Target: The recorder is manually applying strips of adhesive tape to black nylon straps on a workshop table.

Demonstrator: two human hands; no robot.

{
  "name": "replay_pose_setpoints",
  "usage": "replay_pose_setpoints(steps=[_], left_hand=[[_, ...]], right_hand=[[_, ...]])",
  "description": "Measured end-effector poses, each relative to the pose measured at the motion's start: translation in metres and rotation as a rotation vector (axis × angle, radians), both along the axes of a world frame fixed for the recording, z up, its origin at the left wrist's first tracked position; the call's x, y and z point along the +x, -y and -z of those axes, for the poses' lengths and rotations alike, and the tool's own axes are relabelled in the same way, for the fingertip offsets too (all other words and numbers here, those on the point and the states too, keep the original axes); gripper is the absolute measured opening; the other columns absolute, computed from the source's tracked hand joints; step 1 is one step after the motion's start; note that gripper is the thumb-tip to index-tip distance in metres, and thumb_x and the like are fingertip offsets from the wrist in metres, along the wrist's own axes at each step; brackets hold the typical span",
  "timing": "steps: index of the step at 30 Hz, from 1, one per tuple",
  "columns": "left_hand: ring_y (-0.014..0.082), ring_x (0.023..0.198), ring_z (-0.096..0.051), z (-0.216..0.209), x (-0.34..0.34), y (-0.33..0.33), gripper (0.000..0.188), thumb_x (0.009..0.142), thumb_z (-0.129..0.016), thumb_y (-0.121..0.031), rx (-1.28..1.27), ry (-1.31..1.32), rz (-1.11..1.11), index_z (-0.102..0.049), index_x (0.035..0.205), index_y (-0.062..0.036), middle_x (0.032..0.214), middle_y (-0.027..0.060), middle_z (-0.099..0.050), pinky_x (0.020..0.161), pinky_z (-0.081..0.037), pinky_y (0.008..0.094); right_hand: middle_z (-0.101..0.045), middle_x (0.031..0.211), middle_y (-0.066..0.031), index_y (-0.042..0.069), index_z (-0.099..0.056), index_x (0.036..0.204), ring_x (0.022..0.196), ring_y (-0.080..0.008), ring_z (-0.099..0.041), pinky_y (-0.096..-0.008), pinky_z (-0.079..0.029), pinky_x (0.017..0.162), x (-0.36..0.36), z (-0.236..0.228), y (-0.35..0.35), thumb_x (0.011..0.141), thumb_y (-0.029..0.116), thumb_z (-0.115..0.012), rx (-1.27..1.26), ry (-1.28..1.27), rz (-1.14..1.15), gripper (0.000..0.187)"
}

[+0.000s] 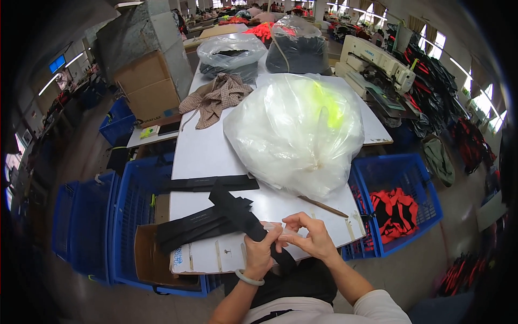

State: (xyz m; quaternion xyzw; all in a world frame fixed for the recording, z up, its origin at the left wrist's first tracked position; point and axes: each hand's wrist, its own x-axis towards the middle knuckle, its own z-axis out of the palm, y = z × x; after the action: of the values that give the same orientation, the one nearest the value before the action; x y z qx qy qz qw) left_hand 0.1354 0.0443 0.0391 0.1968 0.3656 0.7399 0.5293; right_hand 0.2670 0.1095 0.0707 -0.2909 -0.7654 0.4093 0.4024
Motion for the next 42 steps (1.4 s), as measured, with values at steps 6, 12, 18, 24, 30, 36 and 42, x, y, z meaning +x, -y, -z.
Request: replay_pose_setpoints(steps=[6,12,18,24,30,36,42], left_hand=[[0.0149,0.048,-0.055,-0.004,-0.005,0.011,0.011,0.087,-0.068,-0.006,-0.053,0.057,-0.018,-0.061,0.089,0.0019,0.067,0.0073,-0.059,0.047,-0.046,0.027],[0.0085,0.041,-0.033,0.002,-0.056,-0.007,0.041,0.098,-0.054,-0.044,-0.067,0.499,-0.077,-0.049,0.075,-0.0108,0.061,0.0005,-0.044,0.048,-0.033,0.0257],[0.0082,0.045,-0.034,-0.011,-0.072,-0.011,0.045,0.091,-0.06,-0.052,0.038,0.7,-0.006,-0.047,0.072,-0.0131,0.065,-0.0003,-0.042,0.049,-0.035,0.0243],[0.0112,0.054,-0.041,-0.011,-0.059,-0.006,0.048,0.091,-0.059,-0.053,0.046,0.661,-0.016,-0.046,0.071,-0.0121,0.067,0.0007,-0.043,0.05,-0.039,0.025],[0.0116,0.055,-0.041,-0.015,-0.04,-0.003,0.048,0.092,-0.058,-0.052,0.138,0.573,-0.035,-0.044,0.07,-0.0121,0.066,0.0004,-0.041,0.046,-0.038,0.0238],[0.0112,0.054,-0.038,-0.015,-0.044,-0.006,0.048,0.092,-0.057,-0.053,0.109,0.565,-0.147,-0.045,0.07,-0.0115,0.065,0.0002,-0.041,0.045,-0.035,0.0232],[0.0112,0.053,-0.037,-0.014,-0.043,-0.008,0.049,0.092,-0.057,-0.053,0.089,0.718,-0.105,-0.046,0.07,-0.0107,0.065,0.0001,-0.041,0.045,-0.035,0.0243]], right_hand=[[-0.065,0.072,-0.0041,-0.001,-0.066,0.087,0.066,-0.0083,-0.06,-0.0243,-0.046,0.06,-0.01,0.008,0.012,0.075,0.007,-0.081,-0.517,-0.122,-0.168,0.02],[-0.059,0.063,-0.0018,0.001,-0.07,0.075,0.057,-0.0073,-0.05,-0.0248,-0.036,0.051,-0.002,-0.008,0.009,0.075,0.009,-0.08,-0.24,-0.019,-0.128,0.013],[-0.056,0.063,-0.0049,0.002,-0.066,0.071,0.055,-0.0158,-0.051,-0.0302,-0.035,0.049,-0.019,-0.027,0.015,0.072,0.014,-0.082,0.037,0.143,-0.207,0.02],[-0.052,0.061,-0.0058,0.002,-0.06,0.066,0.055,-0.0196,-0.05,-0.0317,-0.034,0.048,-0.023,-0.019,0.017,0.068,0.011,-0.082,0.24,0.175,-0.152,0.024],[-0.05,0.061,-0.0079,0.002,-0.053,0.065,0.055,-0.0232,-0.05,-0.0348,-0.036,0.048,-0.031,-0.011,0.036,0.068,0.007,-0.08,0.399,0.211,0.027,0.027],[-0.059,0.075,-0.0109,0.001,-0.058,0.077,0.062,-0.0246,-0.058,-0.033,-0.045,0.052,-0.013,-0.024,0.036,0.072,0.006,-0.077,0.261,0.229,-0.029,0.021],[-0.064,0.084,-0.012,0.0,-0.061,0.084,0.064,-0.0227,-0.061,-0.03,-0.047,0.052,0.004,-0.018,0.033,0.075,0.001,-0.075,0.473,0.263,-0.039,0.017]])
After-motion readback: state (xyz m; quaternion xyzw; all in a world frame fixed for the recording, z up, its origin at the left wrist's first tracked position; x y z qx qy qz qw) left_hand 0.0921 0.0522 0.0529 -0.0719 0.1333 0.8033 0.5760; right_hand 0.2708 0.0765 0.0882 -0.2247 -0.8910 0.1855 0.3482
